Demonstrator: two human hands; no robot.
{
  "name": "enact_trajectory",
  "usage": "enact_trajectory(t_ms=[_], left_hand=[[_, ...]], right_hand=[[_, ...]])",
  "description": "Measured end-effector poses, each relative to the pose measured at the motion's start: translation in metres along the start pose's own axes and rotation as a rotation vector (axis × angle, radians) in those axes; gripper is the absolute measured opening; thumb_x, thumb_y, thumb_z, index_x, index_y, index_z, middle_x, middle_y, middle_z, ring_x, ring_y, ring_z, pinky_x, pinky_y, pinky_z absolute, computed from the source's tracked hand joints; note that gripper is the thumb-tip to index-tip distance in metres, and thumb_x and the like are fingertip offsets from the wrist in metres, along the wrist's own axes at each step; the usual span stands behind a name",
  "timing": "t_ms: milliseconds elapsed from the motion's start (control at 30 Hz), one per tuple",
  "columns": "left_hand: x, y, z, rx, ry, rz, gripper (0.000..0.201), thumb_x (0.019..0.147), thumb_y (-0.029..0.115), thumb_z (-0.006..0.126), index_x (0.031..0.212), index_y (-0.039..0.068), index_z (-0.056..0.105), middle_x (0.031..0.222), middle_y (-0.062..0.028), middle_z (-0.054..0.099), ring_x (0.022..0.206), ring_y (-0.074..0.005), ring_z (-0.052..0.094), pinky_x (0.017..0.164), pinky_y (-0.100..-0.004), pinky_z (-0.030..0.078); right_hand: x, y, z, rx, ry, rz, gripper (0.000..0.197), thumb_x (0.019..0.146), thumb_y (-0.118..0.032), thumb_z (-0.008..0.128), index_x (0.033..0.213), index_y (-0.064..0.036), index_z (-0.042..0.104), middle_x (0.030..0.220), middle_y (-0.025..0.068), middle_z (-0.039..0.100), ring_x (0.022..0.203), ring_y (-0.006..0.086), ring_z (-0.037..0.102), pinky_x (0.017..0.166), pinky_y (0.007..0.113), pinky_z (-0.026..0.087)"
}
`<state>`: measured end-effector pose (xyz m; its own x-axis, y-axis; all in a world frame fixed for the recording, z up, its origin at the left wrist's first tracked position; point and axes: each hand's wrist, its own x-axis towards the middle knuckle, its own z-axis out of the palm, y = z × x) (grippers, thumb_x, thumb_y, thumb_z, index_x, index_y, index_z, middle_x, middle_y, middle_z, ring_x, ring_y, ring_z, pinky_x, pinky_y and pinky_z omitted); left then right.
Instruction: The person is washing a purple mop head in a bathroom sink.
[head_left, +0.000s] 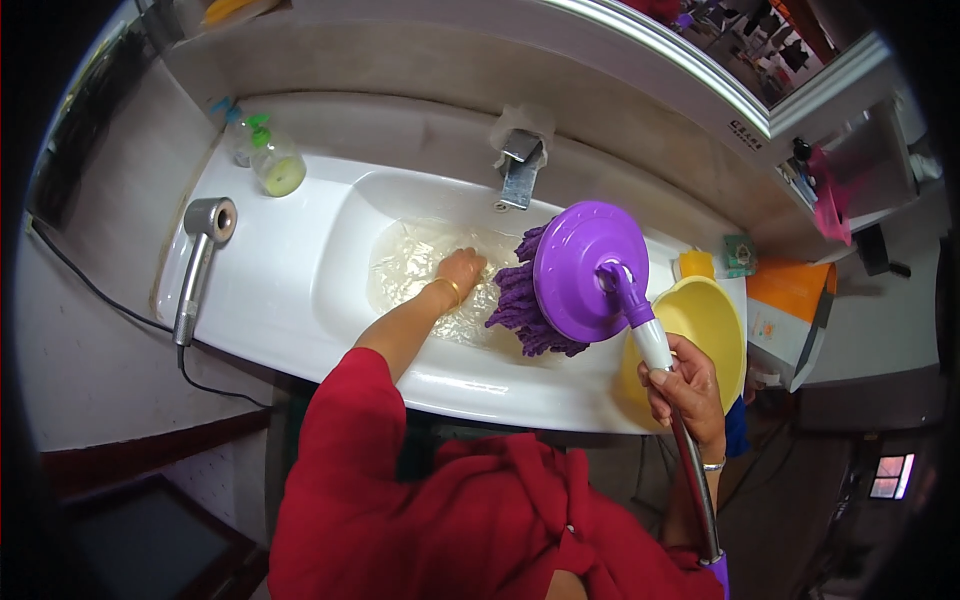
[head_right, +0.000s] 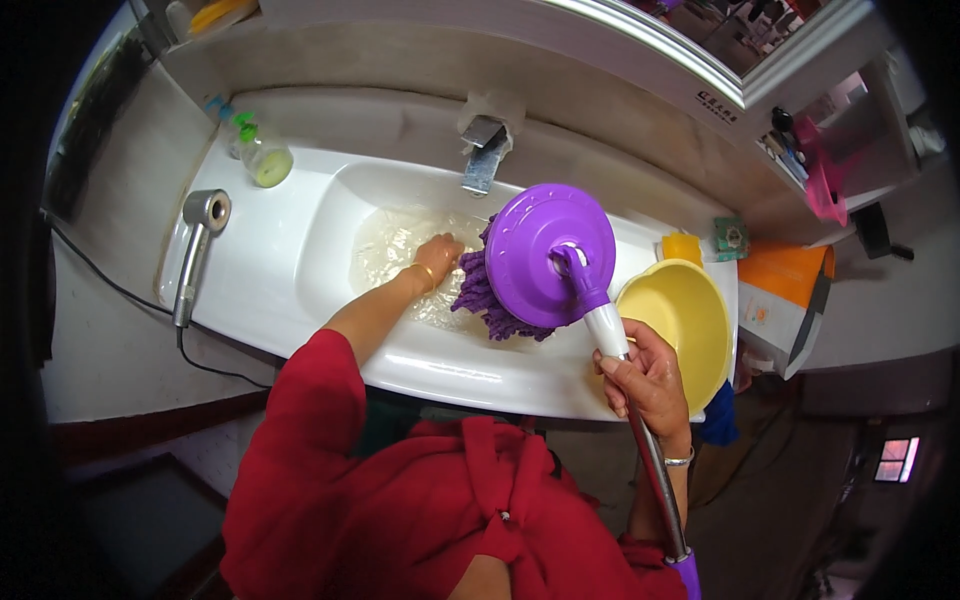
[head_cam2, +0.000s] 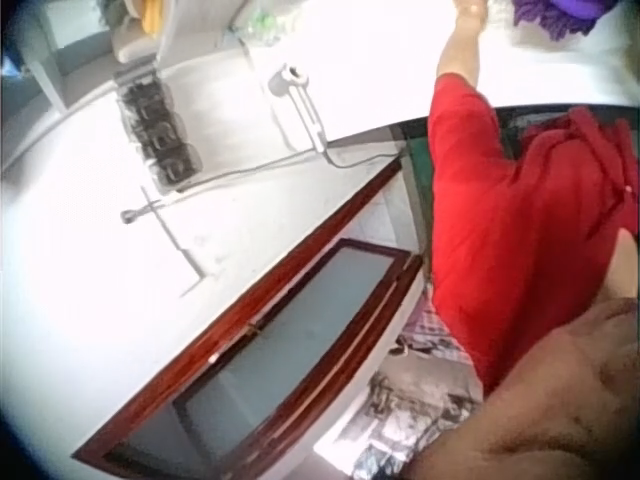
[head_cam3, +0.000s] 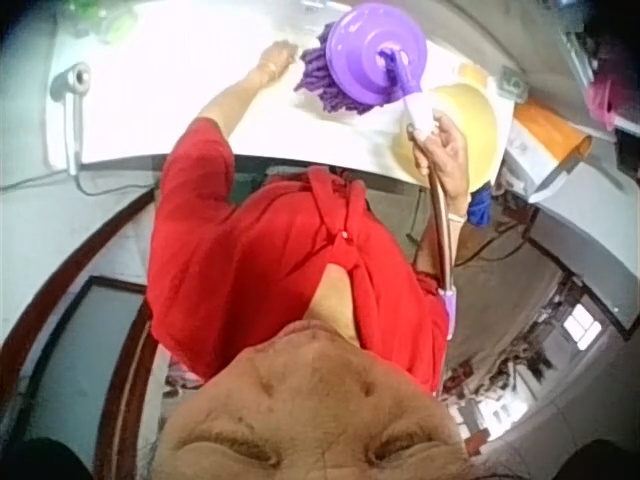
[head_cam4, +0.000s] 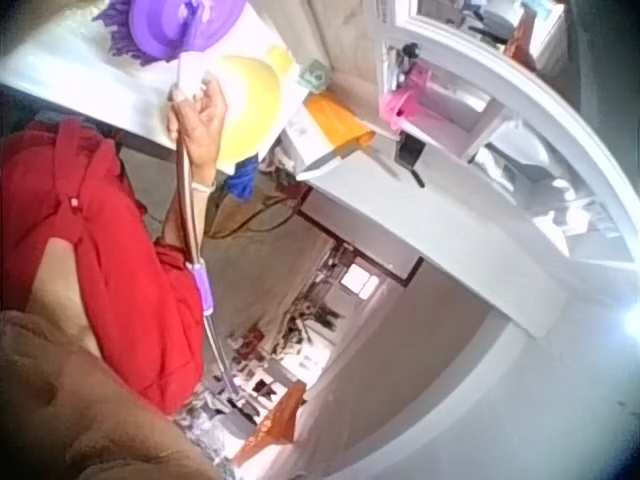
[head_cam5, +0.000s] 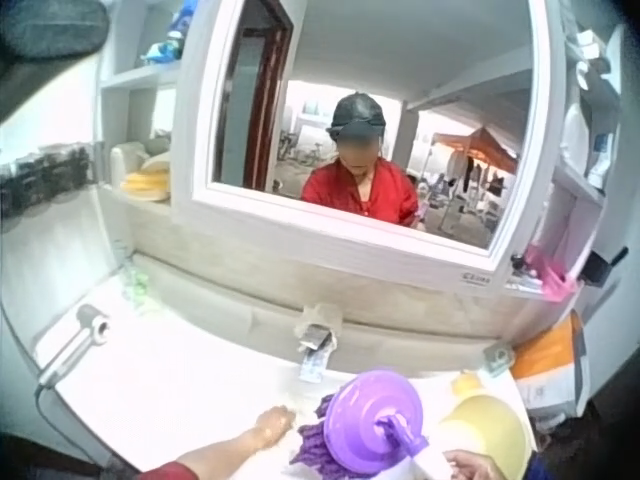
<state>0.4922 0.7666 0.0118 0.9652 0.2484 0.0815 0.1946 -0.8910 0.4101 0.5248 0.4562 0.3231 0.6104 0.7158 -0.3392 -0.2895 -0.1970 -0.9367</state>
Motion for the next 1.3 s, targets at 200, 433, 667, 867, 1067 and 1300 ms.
enact_trajectory(t_ms=[200, 433, 667, 867, 1067, 1300], left_hand=[[0.029, 0.000, 0.003, -0.009, -0.091, -0.298, 0.024, 0.070, 0.007, 0.062, 0.094, 0.011, 0.061, 0.104, -0.0164, 0.061, 0.099, -0.0303, 0.057, 0.083, -0.0384, 0.046], [0.021, -0.002, -0.012, -0.135, -0.213, -0.233, 0.025, 0.069, 0.013, 0.066, 0.093, 0.013, 0.061, 0.101, -0.0101, 0.061, 0.098, -0.0280, 0.057, 0.082, -0.0377, 0.046], [0.021, 0.014, -0.003, -0.017, -0.112, -0.301, 0.023, 0.072, 0.016, 0.063, 0.093, 0.007, 0.061, 0.098, -0.0146, 0.061, 0.097, -0.0286, 0.058, 0.081, -0.0364, 0.048], [0.031, 0.035, -0.008, 0.092, -0.184, -0.291, 0.021, 0.076, 0.013, 0.058, 0.094, 0.007, 0.064, 0.099, -0.0150, 0.063, 0.097, -0.0275, 0.060, 0.080, -0.0366, 0.050], [0.033, 0.035, -0.006, 0.080, -0.210, -0.300, 0.023, 0.080, 0.020, 0.053, 0.094, 0.006, 0.065, 0.099, -0.0139, 0.064, 0.099, -0.0261, 0.060, 0.082, -0.0356, 0.049], [0.035, 0.022, 0.003, 0.049, -0.222, -0.279, 0.023, 0.073, 0.017, 0.062, 0.092, 0.005, 0.065, 0.097, -0.0168, 0.064, 0.093, -0.0308, 0.061, 0.082, -0.0372, 0.048]], right_hand=[[0.010, 0.002, 0.003, -0.024, -0.046, 0.045, 0.038, 0.081, -0.004, 0.057, 0.115, 0.0052, 0.044, 0.077, 0.0084, 0.056, 0.042, 0.0053, 0.043, 0.036, 0.018, 0.034], [0.011, 0.004, 0.003, 0.017, -0.012, 0.014, 0.038, 0.081, -0.003, 0.056, 0.116, 0.0048, 0.043, 0.077, 0.0115, 0.055, 0.041, 0.0061, 0.043, 0.035, 0.018, 0.035], [0.015, 0.002, 0.003, -0.003, -0.006, -0.002, 0.037, 0.081, -0.003, 0.056, 0.115, 0.0047, 0.043, 0.077, 0.0111, 0.056, 0.041, 0.0062, 0.044, 0.035, 0.018, 0.035], [0.015, 0.009, -0.002, 0.007, -0.004, -0.003, 0.036, 0.081, -0.003, 0.056, 0.114, 0.0046, 0.044, 0.076, 0.0101, 0.056, 0.041, 0.0062, 0.044, 0.035, 0.018, 0.036], [0.015, 0.007, 0.005, 0.008, -0.040, 0.018, 0.035, 0.082, -0.003, 0.056, 0.114, 0.0051, 0.044, 0.076, 0.0089, 0.056, 0.042, 0.0057, 0.044, 0.036, 0.018, 0.034], [0.012, 0.005, 0.004, -0.013, -0.050, -0.002, 0.033, 0.082, -0.005, 0.057, 0.112, 0.0047, 0.045, 0.075, 0.0077, 0.056, 0.042, 0.0053, 0.044, 0.037, 0.018, 0.035]])
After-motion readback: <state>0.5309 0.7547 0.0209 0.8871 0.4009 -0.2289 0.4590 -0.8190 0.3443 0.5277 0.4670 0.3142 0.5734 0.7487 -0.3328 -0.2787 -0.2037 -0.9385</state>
